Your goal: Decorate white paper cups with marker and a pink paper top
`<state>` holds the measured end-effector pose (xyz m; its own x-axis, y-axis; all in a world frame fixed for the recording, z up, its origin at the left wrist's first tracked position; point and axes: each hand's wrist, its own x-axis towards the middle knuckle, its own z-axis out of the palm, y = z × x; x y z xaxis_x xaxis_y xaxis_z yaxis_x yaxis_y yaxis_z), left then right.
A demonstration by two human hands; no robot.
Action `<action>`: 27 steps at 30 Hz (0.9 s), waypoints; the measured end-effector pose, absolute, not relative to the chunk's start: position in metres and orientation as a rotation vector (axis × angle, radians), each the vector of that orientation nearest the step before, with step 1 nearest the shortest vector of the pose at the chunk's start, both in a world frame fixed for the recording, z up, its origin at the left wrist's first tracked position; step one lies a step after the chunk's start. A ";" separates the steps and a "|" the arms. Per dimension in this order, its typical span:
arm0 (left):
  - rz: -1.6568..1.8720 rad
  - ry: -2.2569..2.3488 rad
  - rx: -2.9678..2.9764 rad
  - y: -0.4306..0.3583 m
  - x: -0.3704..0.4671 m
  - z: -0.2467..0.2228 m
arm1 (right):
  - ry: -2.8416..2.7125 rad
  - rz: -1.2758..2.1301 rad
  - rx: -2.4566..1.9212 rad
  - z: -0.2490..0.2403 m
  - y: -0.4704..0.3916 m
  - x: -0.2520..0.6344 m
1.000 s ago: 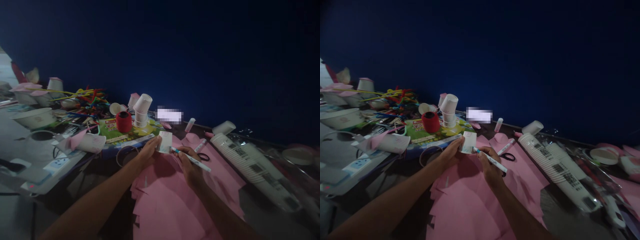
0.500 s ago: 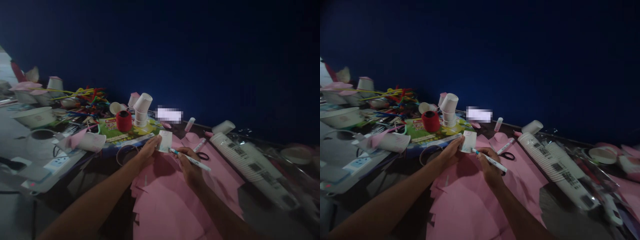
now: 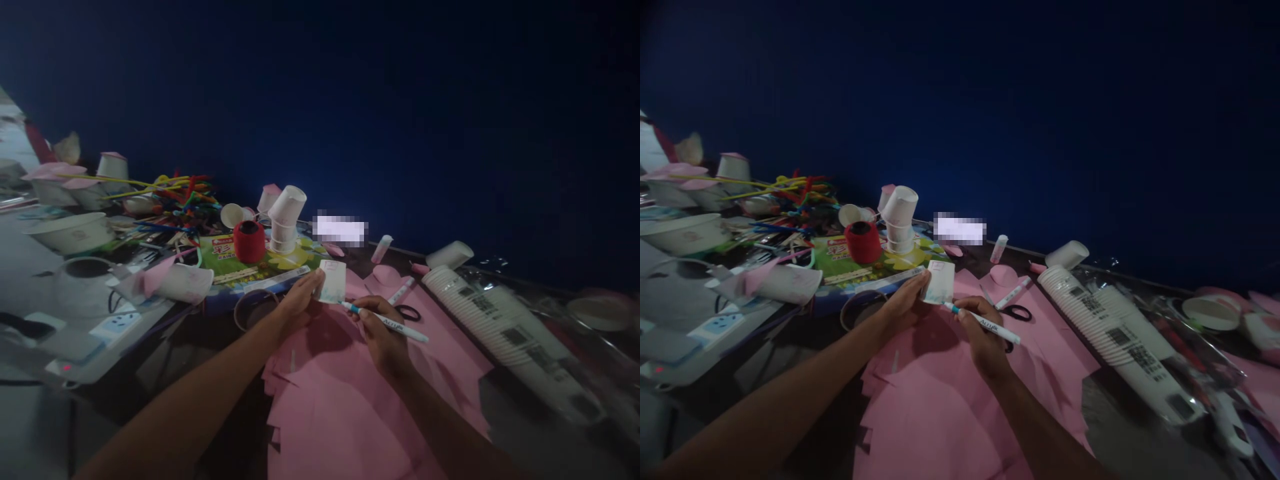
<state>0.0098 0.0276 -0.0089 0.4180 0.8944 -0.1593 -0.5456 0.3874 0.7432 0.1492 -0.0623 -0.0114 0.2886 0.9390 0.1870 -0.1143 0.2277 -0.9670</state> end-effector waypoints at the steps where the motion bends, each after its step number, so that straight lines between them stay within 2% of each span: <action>1: 0.999 0.603 0.669 0.028 0.010 -0.010 | -0.992 0.915 -1.079 -0.012 -0.062 0.149; 27: 1.001 0.610 0.648 0.024 0.012 -0.004 | -0.998 0.886 -1.135 -0.010 -0.063 0.149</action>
<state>0.0117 0.0242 -0.0039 0.4099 0.8971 -0.1649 -0.5576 0.3896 0.7330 0.1488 -0.0626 -0.0095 0.3155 0.9328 0.1740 -0.0618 0.2032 -0.9772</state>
